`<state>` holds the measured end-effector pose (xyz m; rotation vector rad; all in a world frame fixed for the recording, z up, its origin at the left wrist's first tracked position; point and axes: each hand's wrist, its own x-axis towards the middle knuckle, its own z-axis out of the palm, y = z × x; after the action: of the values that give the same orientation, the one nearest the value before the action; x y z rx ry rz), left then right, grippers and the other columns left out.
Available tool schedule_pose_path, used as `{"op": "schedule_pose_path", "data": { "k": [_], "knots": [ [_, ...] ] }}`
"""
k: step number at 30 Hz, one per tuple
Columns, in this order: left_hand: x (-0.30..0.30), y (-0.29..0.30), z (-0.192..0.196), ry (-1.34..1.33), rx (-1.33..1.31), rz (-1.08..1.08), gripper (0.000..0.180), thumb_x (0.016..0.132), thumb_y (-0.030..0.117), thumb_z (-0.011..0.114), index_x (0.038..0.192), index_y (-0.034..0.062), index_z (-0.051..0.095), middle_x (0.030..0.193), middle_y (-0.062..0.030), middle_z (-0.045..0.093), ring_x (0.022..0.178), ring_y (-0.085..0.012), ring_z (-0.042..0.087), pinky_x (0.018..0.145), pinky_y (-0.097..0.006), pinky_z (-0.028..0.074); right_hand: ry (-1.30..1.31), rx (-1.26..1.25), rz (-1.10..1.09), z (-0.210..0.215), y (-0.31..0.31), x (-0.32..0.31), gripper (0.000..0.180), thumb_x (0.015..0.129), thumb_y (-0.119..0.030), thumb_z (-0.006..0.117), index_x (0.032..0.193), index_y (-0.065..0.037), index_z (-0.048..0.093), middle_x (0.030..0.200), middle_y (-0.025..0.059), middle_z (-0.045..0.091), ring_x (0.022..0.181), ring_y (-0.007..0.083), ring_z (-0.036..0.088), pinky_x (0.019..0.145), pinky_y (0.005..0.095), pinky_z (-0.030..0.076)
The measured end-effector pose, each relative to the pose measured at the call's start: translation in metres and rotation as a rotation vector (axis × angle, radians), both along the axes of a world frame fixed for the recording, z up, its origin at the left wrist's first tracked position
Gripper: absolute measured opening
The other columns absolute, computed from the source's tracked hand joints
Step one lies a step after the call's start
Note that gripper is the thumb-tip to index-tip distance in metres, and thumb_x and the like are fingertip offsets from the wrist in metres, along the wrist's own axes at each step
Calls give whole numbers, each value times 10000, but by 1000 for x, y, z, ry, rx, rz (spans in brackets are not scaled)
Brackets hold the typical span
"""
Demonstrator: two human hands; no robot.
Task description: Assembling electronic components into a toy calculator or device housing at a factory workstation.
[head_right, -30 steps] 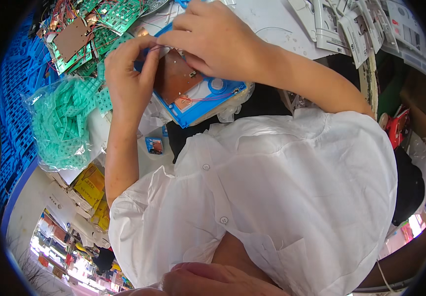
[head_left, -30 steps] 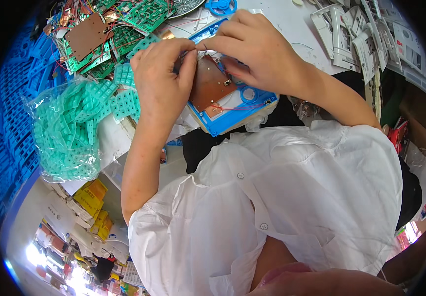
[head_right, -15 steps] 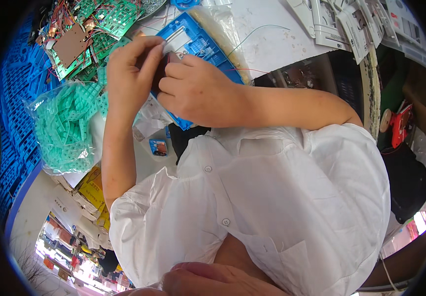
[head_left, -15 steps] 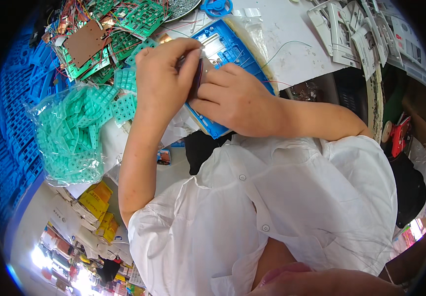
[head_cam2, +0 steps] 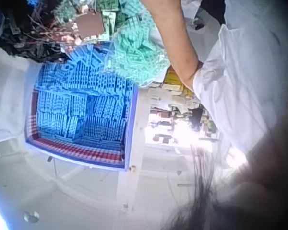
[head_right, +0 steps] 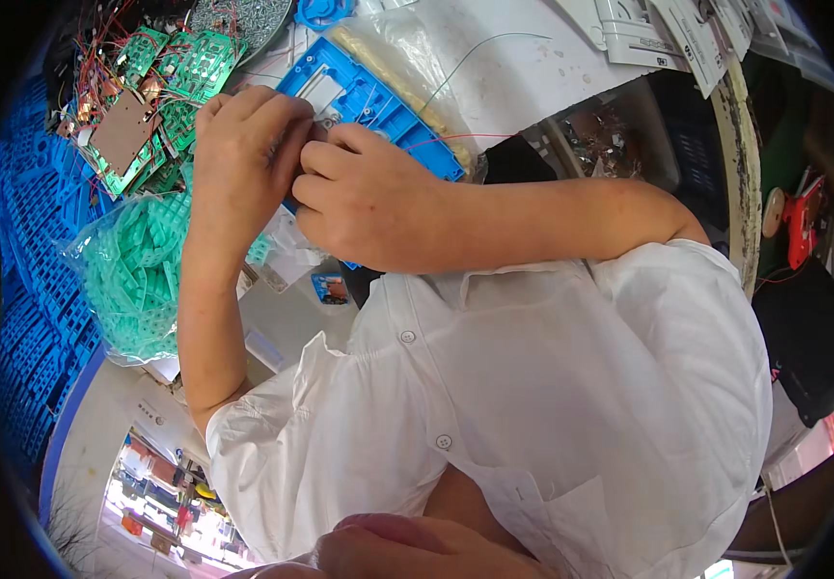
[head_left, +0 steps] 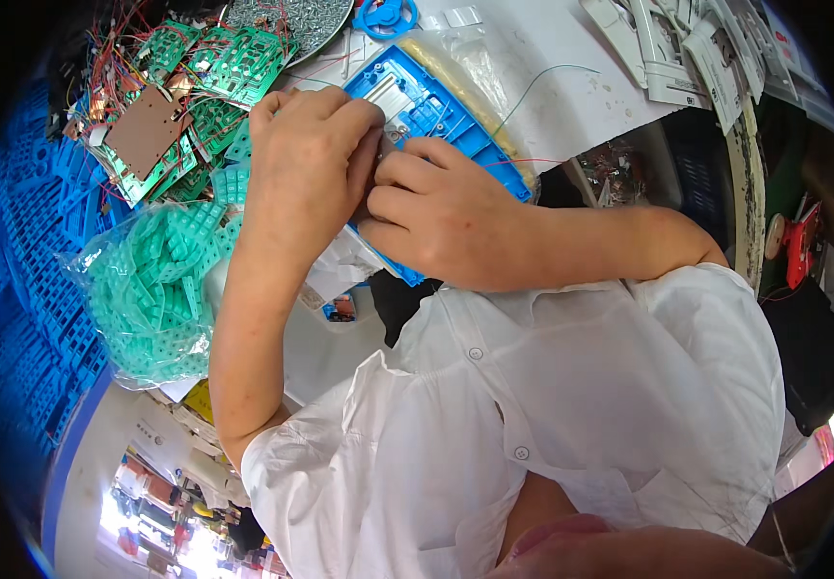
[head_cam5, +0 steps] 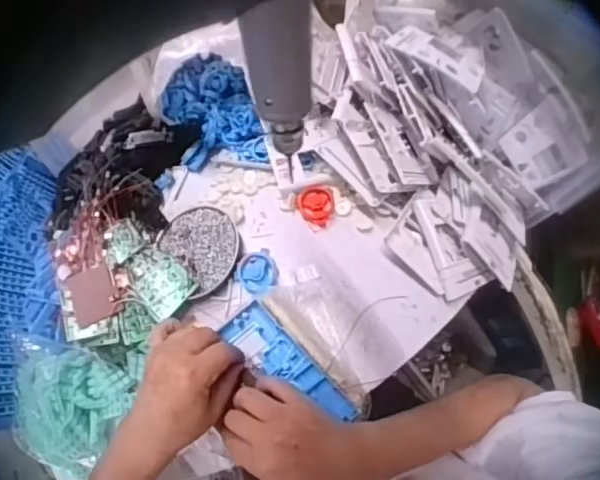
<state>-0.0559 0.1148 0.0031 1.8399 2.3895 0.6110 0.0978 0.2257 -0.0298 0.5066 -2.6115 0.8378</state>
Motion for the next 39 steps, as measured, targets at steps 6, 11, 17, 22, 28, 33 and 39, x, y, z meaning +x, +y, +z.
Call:
{"op": "schedule_pose_path", "data": {
  "k": [6, 11, 17, 22, 28, 33, 39],
  "knots": [
    [-3, 11, 14, 126, -160, -114, 48, 832, 126, 693, 846, 81, 682, 829, -73, 656, 849, -294, 659, 915, -472, 447, 80, -105, -100, 13, 1, 17, 164, 755, -144, 675, 905, -78, 689, 1057, 84, 603, 1135, 284, 542, 930, 429, 474],
    [-8, 35, 16, 225, -257, -270, 86, 769, 147, 703, 817, 78, 718, 830, -99, 693, 849, -278, 707, 838, -427, 501, -34, -71, -143, 34, 33, 39, 236, 749, -93, 715, 984, -102, 720, 1214, 86, 612, 1222, 326, 524, 962, 445, 486],
    [7, 40, 31, 255, -376, -338, 52, 729, 100, 738, 764, 79, 706, 746, -97, 677, 769, -308, 691, 732, -409, 530, -133, -61, -169, 54, 63, 47, 462, 695, -39, 827, 1135, -139, 728, 1347, 95, 611, 1233, 370, 511, 1000, 444, 477],
    [28, 73, 40, 339, -735, -357, 165, 687, 246, 847, 830, 188, 789, 792, 4, 720, 816, -183, 738, 681, -339, 505, -84, 30, -183, 52, 77, 45, 450, 705, -47, 822, 1134, -144, 727, 1358, 92, 608, 1238, 366, 508, 1017, 447, 462],
    [10, 53, 30, 257, -532, -226, 115, 706, 164, 792, 758, 83, 730, 723, -82, 693, 734, -268, 719, 641, -371, 543, -131, -36, -183, 66, 75, 38, 418, 736, -72, 806, 1139, -145, 725, 1367, 84, 607, 1240, 361, 510, 1017, 456, 455],
    [-9, 61, 41, 218, -702, 18, 198, 826, 250, 741, 830, 56, 774, 839, -170, 736, 808, -368, 724, 745, -453, 585, -131, -49, -152, 47, 79, 25, 428, 743, -77, 805, 1157, -144, 720, 1336, 76, 614, 1232, 358, 519, 1009, 456, 469],
    [-31, 71, 46, -13, -843, -142, 170, 818, 221, 733, 836, 57, 773, 810, -178, 731, 798, -369, 714, 734, -459, 578, -101, 70, -135, 15, 66, 1, 364, 812, -124, 784, 1169, -144, 718, 1293, 61, 620, 1215, 367, 521, 968, 450, 513]
  ]
}}
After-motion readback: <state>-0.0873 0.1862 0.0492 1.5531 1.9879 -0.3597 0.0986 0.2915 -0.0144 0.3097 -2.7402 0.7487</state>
